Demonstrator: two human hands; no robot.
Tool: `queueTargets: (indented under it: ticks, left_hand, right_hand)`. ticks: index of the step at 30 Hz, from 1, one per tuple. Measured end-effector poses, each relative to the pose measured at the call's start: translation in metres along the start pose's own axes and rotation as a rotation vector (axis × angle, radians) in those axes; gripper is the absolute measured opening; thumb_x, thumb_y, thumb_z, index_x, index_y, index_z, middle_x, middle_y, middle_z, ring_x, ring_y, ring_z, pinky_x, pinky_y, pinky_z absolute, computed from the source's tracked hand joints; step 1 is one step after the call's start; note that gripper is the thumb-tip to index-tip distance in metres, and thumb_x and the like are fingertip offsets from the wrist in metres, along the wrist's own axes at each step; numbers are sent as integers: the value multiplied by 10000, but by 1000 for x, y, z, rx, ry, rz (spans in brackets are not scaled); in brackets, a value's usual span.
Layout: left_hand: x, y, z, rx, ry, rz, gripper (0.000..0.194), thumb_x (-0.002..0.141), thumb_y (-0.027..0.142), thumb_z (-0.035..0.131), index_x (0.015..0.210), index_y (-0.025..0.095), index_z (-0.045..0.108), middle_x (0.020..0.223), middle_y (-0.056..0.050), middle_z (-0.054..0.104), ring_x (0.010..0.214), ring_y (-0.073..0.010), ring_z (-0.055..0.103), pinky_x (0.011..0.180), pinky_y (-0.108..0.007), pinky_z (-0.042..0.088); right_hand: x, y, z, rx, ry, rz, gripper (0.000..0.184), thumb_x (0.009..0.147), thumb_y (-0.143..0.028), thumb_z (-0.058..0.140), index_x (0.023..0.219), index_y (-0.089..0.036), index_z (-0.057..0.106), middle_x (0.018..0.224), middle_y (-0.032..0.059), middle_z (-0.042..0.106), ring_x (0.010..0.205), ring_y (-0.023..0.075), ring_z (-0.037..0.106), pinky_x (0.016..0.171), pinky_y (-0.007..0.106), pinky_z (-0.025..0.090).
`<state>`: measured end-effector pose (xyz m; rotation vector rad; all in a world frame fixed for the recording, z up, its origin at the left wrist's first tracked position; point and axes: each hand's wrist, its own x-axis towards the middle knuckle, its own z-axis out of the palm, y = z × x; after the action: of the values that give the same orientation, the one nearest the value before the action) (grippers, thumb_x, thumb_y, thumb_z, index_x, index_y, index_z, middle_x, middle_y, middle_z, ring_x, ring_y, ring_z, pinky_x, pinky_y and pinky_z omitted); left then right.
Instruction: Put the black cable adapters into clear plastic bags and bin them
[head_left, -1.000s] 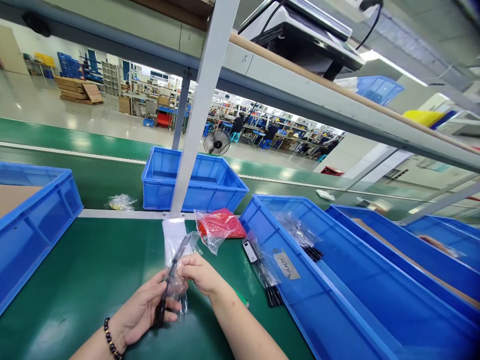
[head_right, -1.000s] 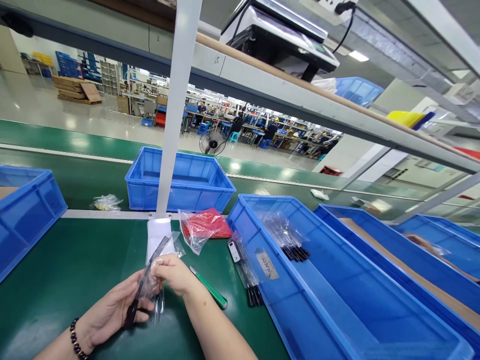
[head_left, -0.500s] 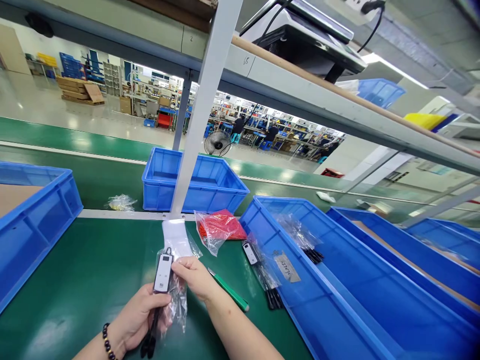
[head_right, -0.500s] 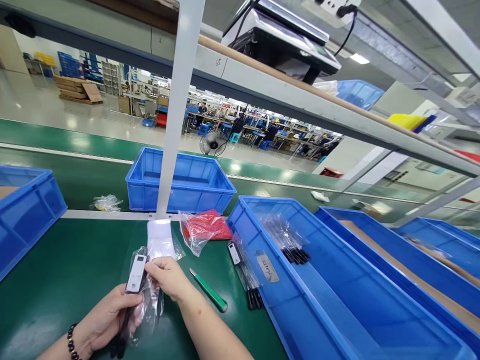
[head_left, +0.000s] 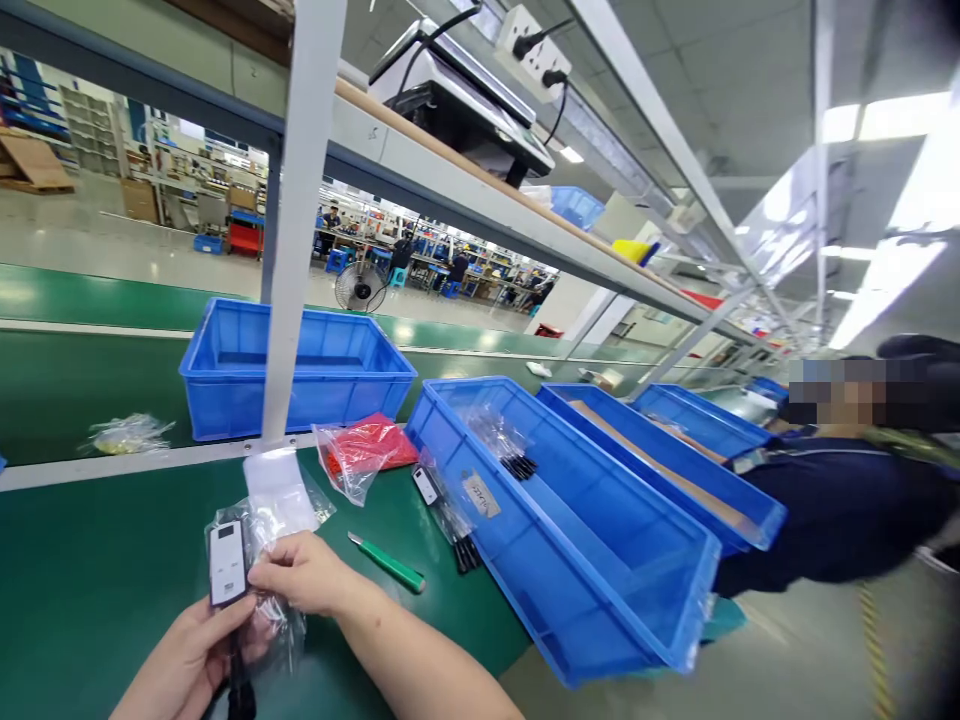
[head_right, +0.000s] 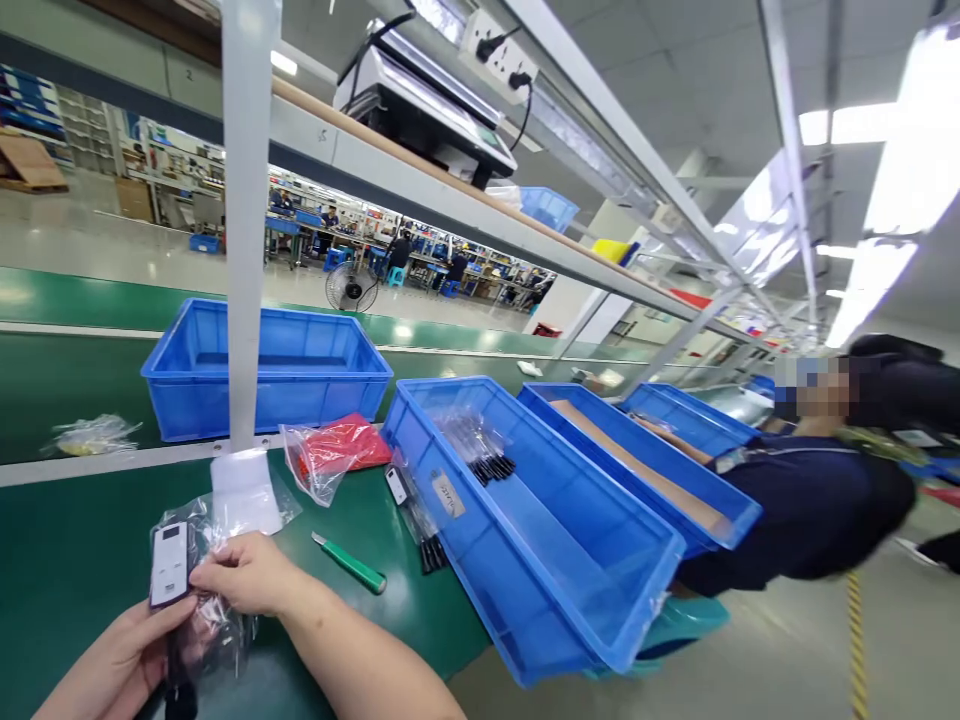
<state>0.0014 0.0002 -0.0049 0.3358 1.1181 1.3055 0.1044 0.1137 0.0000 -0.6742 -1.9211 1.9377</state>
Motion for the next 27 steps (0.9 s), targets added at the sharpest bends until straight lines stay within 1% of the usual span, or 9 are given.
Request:
queueTargets:
  ticks: [2, 5, 7, 10, 13, 17, 21, 24, 27]
  left_hand:
    - [-3, 2, 0, -2, -119, -60, 297, 702, 222, 664, 978, 129, 604, 911, -82, 635, 884, -212, 579, 845, -324, 473]
    - [-7, 6, 1, -25, -297, -138, 385, 747, 246, 610, 1115, 146, 554, 1093, -98, 589, 1096, -261, 482, 974, -361, 383]
    - [-9, 8, 0, -26, -333, -155, 411, 774, 303, 567, 1150, 141, 532, 1117, -111, 578, 1120, -290, 461, 986, -398, 368]
    - [-10, 9, -2, 6, -320, -162, 444, 790, 382, 524, 1152, 125, 531, 1094, -127, 588, 1086, -314, 485, 971, -419, 378]
    - [-10, 8, -1, 51, -313, -168, 432, 787, 382, 529, 1140, 134, 539, 1078, -122, 593, 1046, -312, 513, 955, -419, 391]
    - [-10, 6, 4, 120, -344, -167, 414, 789, 367, 532, 1129, 130, 543, 1047, -131, 598, 1000, -294, 537, 930, -404, 406]
    - [-10, 6, 6, 159, -327, -123, 362, 785, 346, 547, 1080, 136, 559, 973, -118, 608, 887, -235, 567, 818, -344, 463]
    - [-5, 5, 1, 137, -197, 25, 272, 762, 344, 577, 962, 160, 585, 765, -47, 597, 636, -140, 531, 571, -244, 456]
    - [3, 6, -9, 96, 24, 238, 257, 721, 364, 608, 895, 179, 572, 663, 10, 533, 516, -88, 427, 454, -196, 358]
  right_hand:
    - [-15, -11, -11, -11, 17, -41, 316, 656, -439, 621, 586, -138, 553, 523, -41, 473, 474, 60, 390, 466, 187, 320]
    - [-42, -32, -49, -148, 22, -34, 257, 725, -349, 552, 576, -142, 520, 518, -31, 462, 480, 73, 419, 467, 192, 334]
    - [-58, -44, -84, -411, 84, 33, 233, 761, -305, 504, 591, -146, 517, 513, -32, 460, 465, 70, 417, 457, 186, 335]
    - [-68, -52, -133, -1071, 202, 203, 227, 794, -259, 463, 627, -143, 564, 579, -1, 548, 533, 90, 490, 513, 194, 358]
    - [-61, -43, -162, -1333, 349, 325, 187, 772, -203, 482, 691, -100, 615, 705, 92, 618, 654, 165, 554, 583, 250, 380]
    - [-52, -20, -176, -1468, 529, 427, 185, 752, -163, 504, 833, -54, 630, 862, 182, 619, 779, 241, 568, 645, 308, 400]
    - [-59, -9, -181, -1548, 655, 431, 208, 780, -203, 493, 883, -69, 615, 966, 190, 571, 904, 265, 520, 734, 347, 391]
    - [-68, -11, -178, -1577, 730, 392, 253, 791, -256, 496, 951, -76, 574, 1006, 188, 532, 959, 281, 472, 788, 386, 363]
    - [-72, -12, -157, -1567, 819, 183, 262, 803, -291, 485, 981, -105, 538, 1017, 158, 511, 965, 265, 448, 803, 381, 350]
